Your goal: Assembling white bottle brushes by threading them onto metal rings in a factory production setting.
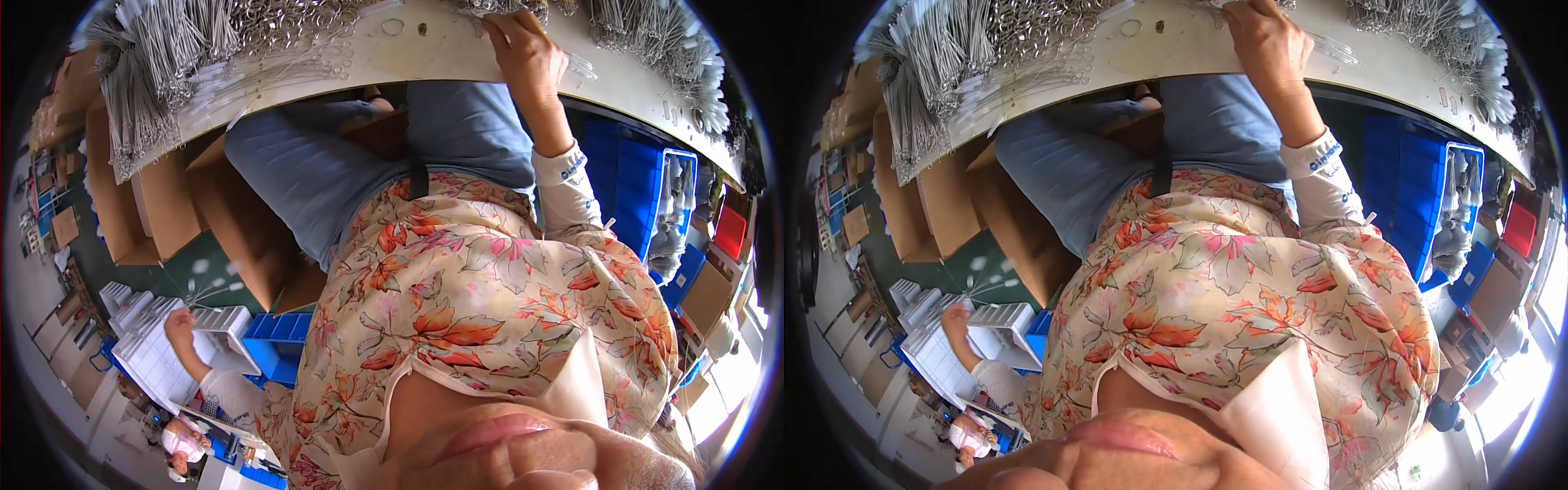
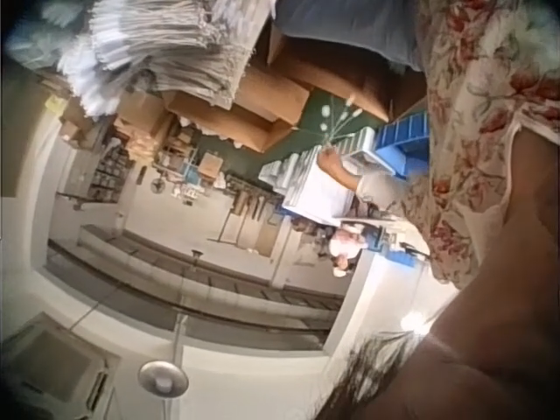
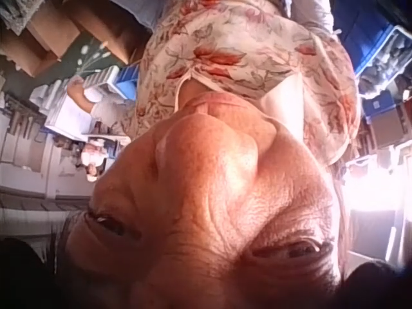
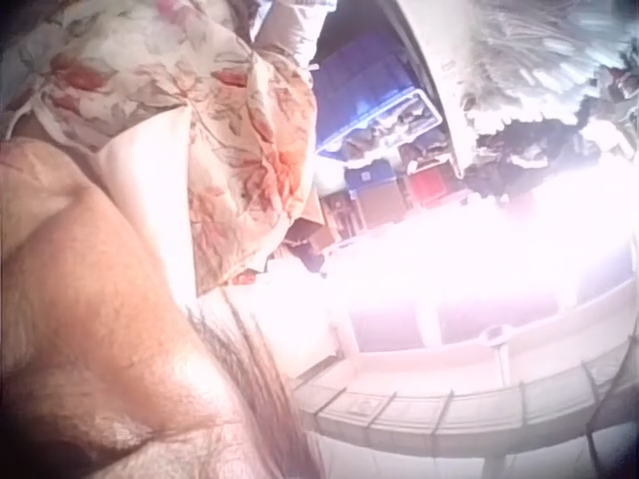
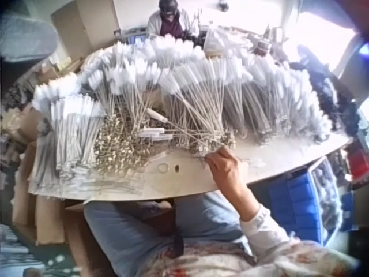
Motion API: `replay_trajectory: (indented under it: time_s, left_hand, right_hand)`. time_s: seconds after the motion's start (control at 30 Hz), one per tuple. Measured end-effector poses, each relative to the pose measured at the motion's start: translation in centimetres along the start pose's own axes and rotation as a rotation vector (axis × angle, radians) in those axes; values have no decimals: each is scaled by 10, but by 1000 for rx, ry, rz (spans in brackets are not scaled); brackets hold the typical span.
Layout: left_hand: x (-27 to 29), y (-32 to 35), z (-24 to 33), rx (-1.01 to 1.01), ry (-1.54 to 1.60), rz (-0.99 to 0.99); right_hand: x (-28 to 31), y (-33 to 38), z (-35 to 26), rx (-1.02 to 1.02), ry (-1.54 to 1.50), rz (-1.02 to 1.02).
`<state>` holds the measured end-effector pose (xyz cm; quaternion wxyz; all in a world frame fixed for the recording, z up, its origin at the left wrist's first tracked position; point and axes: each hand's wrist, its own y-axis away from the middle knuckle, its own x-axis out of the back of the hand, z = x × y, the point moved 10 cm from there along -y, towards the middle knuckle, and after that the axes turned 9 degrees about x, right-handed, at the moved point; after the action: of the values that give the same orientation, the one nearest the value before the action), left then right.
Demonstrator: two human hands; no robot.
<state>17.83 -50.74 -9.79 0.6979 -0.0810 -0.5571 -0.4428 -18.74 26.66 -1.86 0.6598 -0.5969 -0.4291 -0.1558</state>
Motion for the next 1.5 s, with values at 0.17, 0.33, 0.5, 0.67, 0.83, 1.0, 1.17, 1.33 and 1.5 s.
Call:
replay_trajectory:
  time_s: [0.17, 0.33, 0.5, 0.67, 0.83, 1.0, 1.17, 1.33, 1.5]
  left_hand:
    - [26, 36, 147, 155, 31, 64]
    - [-30, 84, 258, 159, 16, -197]
    - [-37, 78, 282, 85, -36, -161]
    - [-35, 117, 316, -28, 107, -227]
    - [-50, 126, 386, -191, 176, -220]
    - [-48, 149, 415, -343, 268, -223]
    - [-48, 166, 441, -449, 299, -226]
    - [-44, 174, 454, -592, 287, -199]
    - [-41, 176, 454, -685, 280, -153]
  right_hand:
    - [9, 6, 8, 6, -8, 9]
    - [21, 1, -2, 33, -1, 40]
    - [36, -4, -7, 66, 28, 79]
    - [54, -18, -32, 288, -7, 140]
    - [92, -19, -17, -208, -496, 57]
    - [32, -22, -170, -65, -1564, -554]
    - [21, -33, -282, 127, -1801, -768]
    - [22, -24, -322, 158, -2050, -912]
    - [21, -28, -316, 49, -2051, -885]
